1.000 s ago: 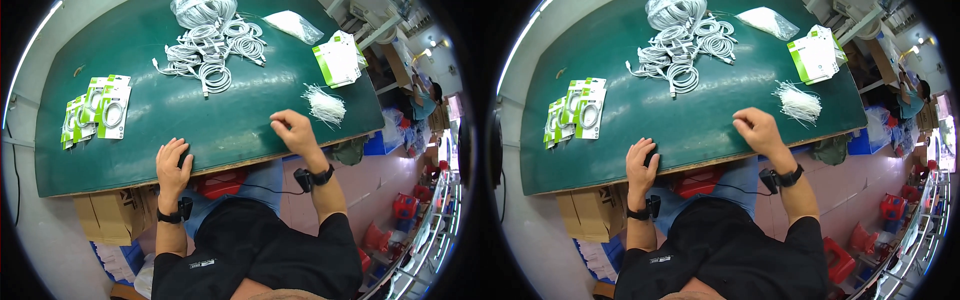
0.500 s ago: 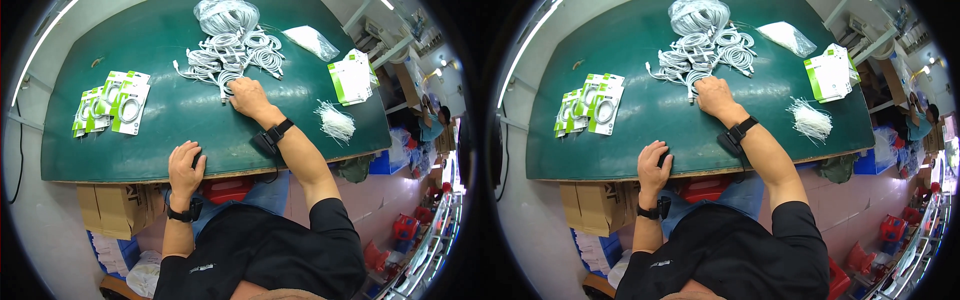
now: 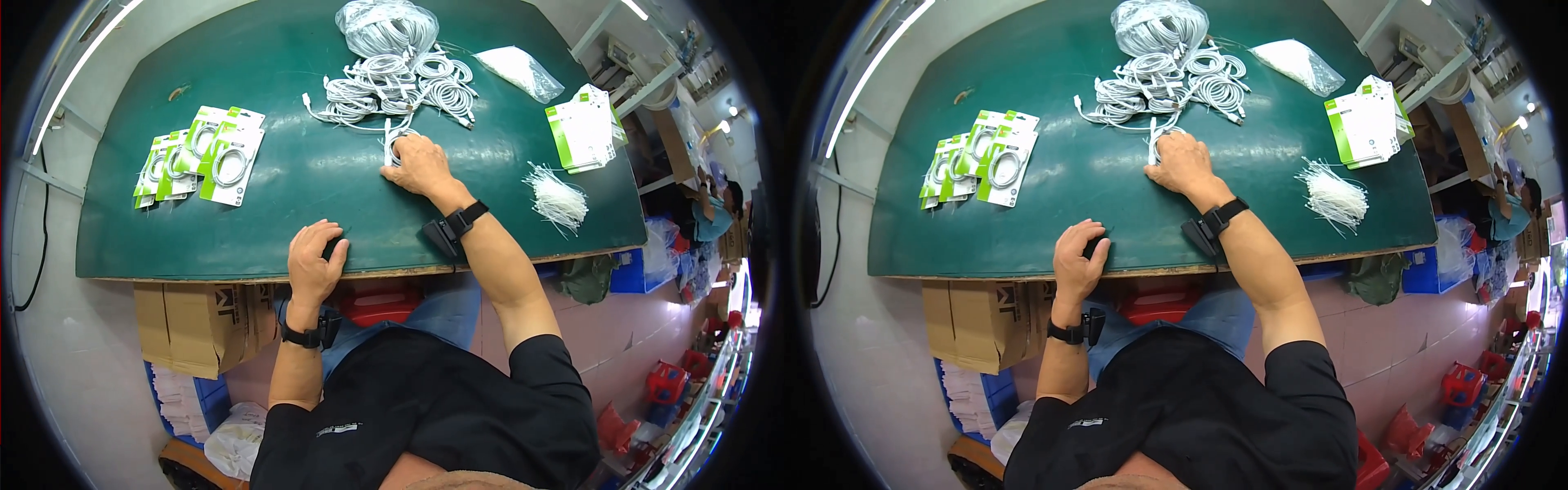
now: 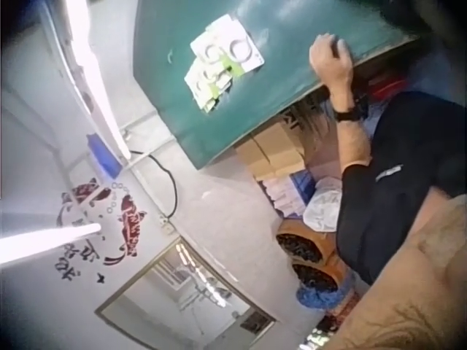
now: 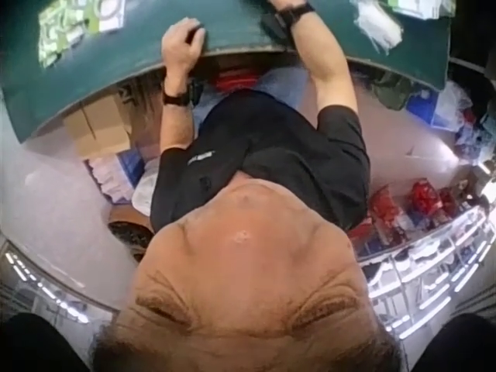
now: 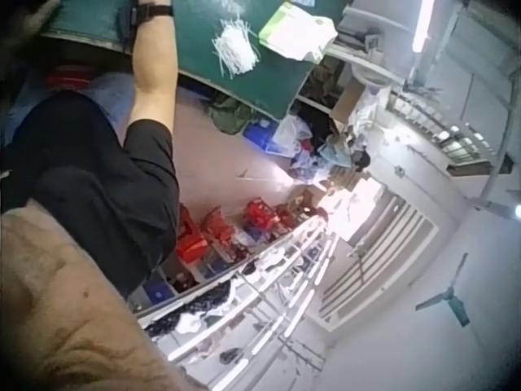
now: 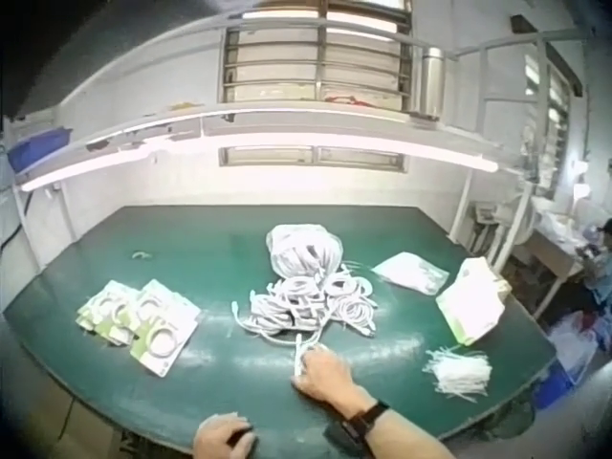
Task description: The person secures a cable to a cardboard backing with a plastic tie, trims the tie, and places it on a stack before repeating the process with another cable and moving a large box.
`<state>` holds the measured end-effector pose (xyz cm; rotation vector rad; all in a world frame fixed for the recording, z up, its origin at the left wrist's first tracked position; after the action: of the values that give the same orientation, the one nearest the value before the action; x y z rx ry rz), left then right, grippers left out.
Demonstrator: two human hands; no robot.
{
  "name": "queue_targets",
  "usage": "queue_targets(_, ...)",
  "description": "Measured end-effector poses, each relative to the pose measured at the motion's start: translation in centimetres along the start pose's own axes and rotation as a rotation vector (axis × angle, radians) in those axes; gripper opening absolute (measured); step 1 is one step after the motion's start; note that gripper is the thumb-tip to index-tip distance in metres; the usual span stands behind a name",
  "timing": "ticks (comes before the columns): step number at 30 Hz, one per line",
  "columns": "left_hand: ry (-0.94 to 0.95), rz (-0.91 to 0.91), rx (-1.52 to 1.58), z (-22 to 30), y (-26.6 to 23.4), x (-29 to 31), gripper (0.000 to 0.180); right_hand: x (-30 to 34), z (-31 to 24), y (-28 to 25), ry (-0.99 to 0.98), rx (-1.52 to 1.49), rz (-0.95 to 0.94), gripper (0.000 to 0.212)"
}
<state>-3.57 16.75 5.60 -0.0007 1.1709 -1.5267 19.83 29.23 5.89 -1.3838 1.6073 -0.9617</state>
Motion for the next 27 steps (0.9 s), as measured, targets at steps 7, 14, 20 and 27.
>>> queue_targets(7,-0.181,0.038,0.364,-0.6,0.9,0.8,0.018,2.5,1.2,0.7,0.011,-0.120,-0.085,0.022)
queue_targets(14,-0.526,0.213,1.257,0.0,7.6,0.1,0.023,10.9,-5.0,-1.8,-0.356,-0.335,0.009,0.022)
queue_targets(20,-0.641,0.403,1.536,-0.7,6.7,1.0,0.015,16.1,-5.0,-7.2,-0.357,-0.467,0.481,0.025)
queue_targets(27,-0.543,0.567,1.557,1.9,6.1,1.1,0.012,16.4,-1.7,3.4,0.298,-1.304,-0.365,0.018)
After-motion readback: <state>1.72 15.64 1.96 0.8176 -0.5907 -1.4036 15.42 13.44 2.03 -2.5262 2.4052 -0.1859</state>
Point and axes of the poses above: each hand's wrist, its own x-axis away from the middle knuckle, its own y-axis out of the palm, z = x × y, the point moved 9 cm from there along -x, towards the middle knuckle, and after that the axes turned 13 degrees about y, right-handed, at the moved point
